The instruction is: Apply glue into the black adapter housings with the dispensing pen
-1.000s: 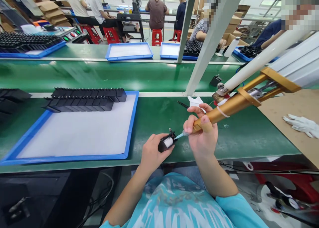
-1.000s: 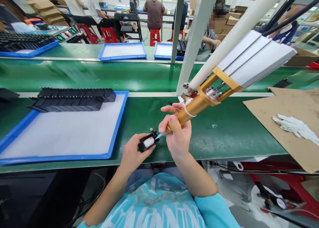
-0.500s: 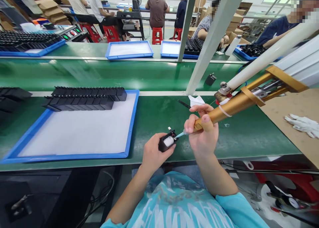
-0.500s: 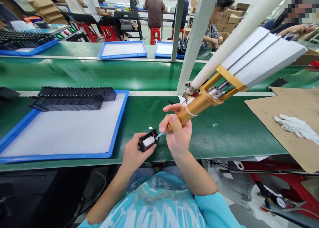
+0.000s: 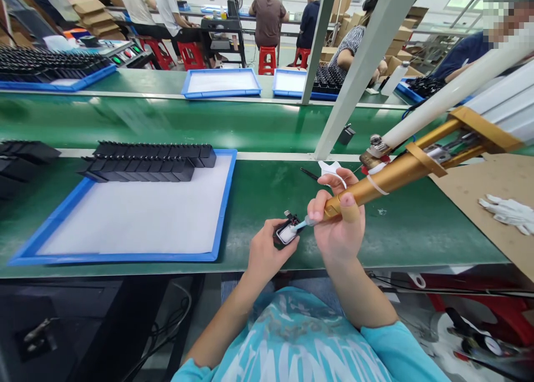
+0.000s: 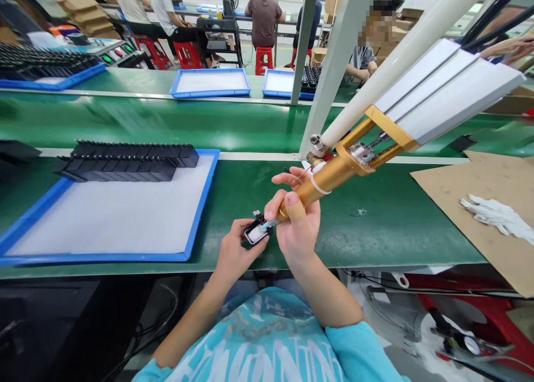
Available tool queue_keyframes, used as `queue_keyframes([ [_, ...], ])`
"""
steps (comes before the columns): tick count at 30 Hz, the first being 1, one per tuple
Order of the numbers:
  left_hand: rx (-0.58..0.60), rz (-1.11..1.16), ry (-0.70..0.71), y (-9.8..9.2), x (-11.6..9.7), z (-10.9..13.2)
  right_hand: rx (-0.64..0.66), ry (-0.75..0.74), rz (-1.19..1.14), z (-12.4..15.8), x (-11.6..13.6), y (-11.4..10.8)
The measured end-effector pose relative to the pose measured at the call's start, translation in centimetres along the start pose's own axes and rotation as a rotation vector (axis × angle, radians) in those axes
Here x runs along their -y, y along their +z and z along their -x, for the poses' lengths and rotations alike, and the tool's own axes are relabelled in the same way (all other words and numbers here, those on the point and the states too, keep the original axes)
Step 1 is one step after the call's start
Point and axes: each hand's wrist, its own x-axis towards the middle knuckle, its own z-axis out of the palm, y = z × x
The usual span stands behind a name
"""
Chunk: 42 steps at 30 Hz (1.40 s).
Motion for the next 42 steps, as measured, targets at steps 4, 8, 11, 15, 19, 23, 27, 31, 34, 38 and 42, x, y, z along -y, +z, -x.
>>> queue_keyframes([
  [4, -0.034, 0.010, 0.091, 0.7, -0.3, -0.1, 0.023, -0.003, -0.028, 0.2, 0.0, 0.4],
  [8, -0.098, -0.026, 0.195, 1.1, -0.3, -0.2, 0.024, 0.009, -0.009, 0.3, 0.1, 0.6],
  [11, -0.123, -0.056, 0.234, 1.2, -0.2, -0.3, 0.022, 0.010, -0.017, 0.3, 0.2, 0.5],
  [15, -0.103, -0.080, 0.248, 1.0, -0.3, -0.3, 0.023, 0.009, -0.023, 0.4, 0.1, 0.4],
  [19, -0.048, -0.145, 0.183, 0.7, -0.2, -0.4, -0.013, -0.004, 0.008, 0.3, -0.1, 0.2],
  [23, 0.026, -0.278, 0.178, 0.0, 1.1, -0.7, -0.051, -0.048, 0.013, -0.1, -0.4, -0.3],
  [27, 0.147, -0.346, 0.254, -1.2, 3.0, -1.0, -0.065, -0.088, -0.008, -0.9, -0.8, -1.2],
  [31, 0.220, -0.228, 0.175, -2.4, 3.6, -1.4, -0.103, -0.102, -0.007, -2.1, -1.2, -2.2],
  [34, 0.233, -0.078, 0.042, -2.3, 3.1, -2.3, -0.122, -0.109, 0.003, -3.0, -1.6, -3.0],
  [38, 0.261, -0.007, -0.001, -1.8, 2.4, -3.3, -0.118, -0.126, 0.009, -3.9, -2.2, -3.9],
  [42, 0.228, -0.177, 0.208, -1.8, 2.3, -2.8, -0.111, -0.146, 0.013, -4.5, -2.6, -4.8],
])
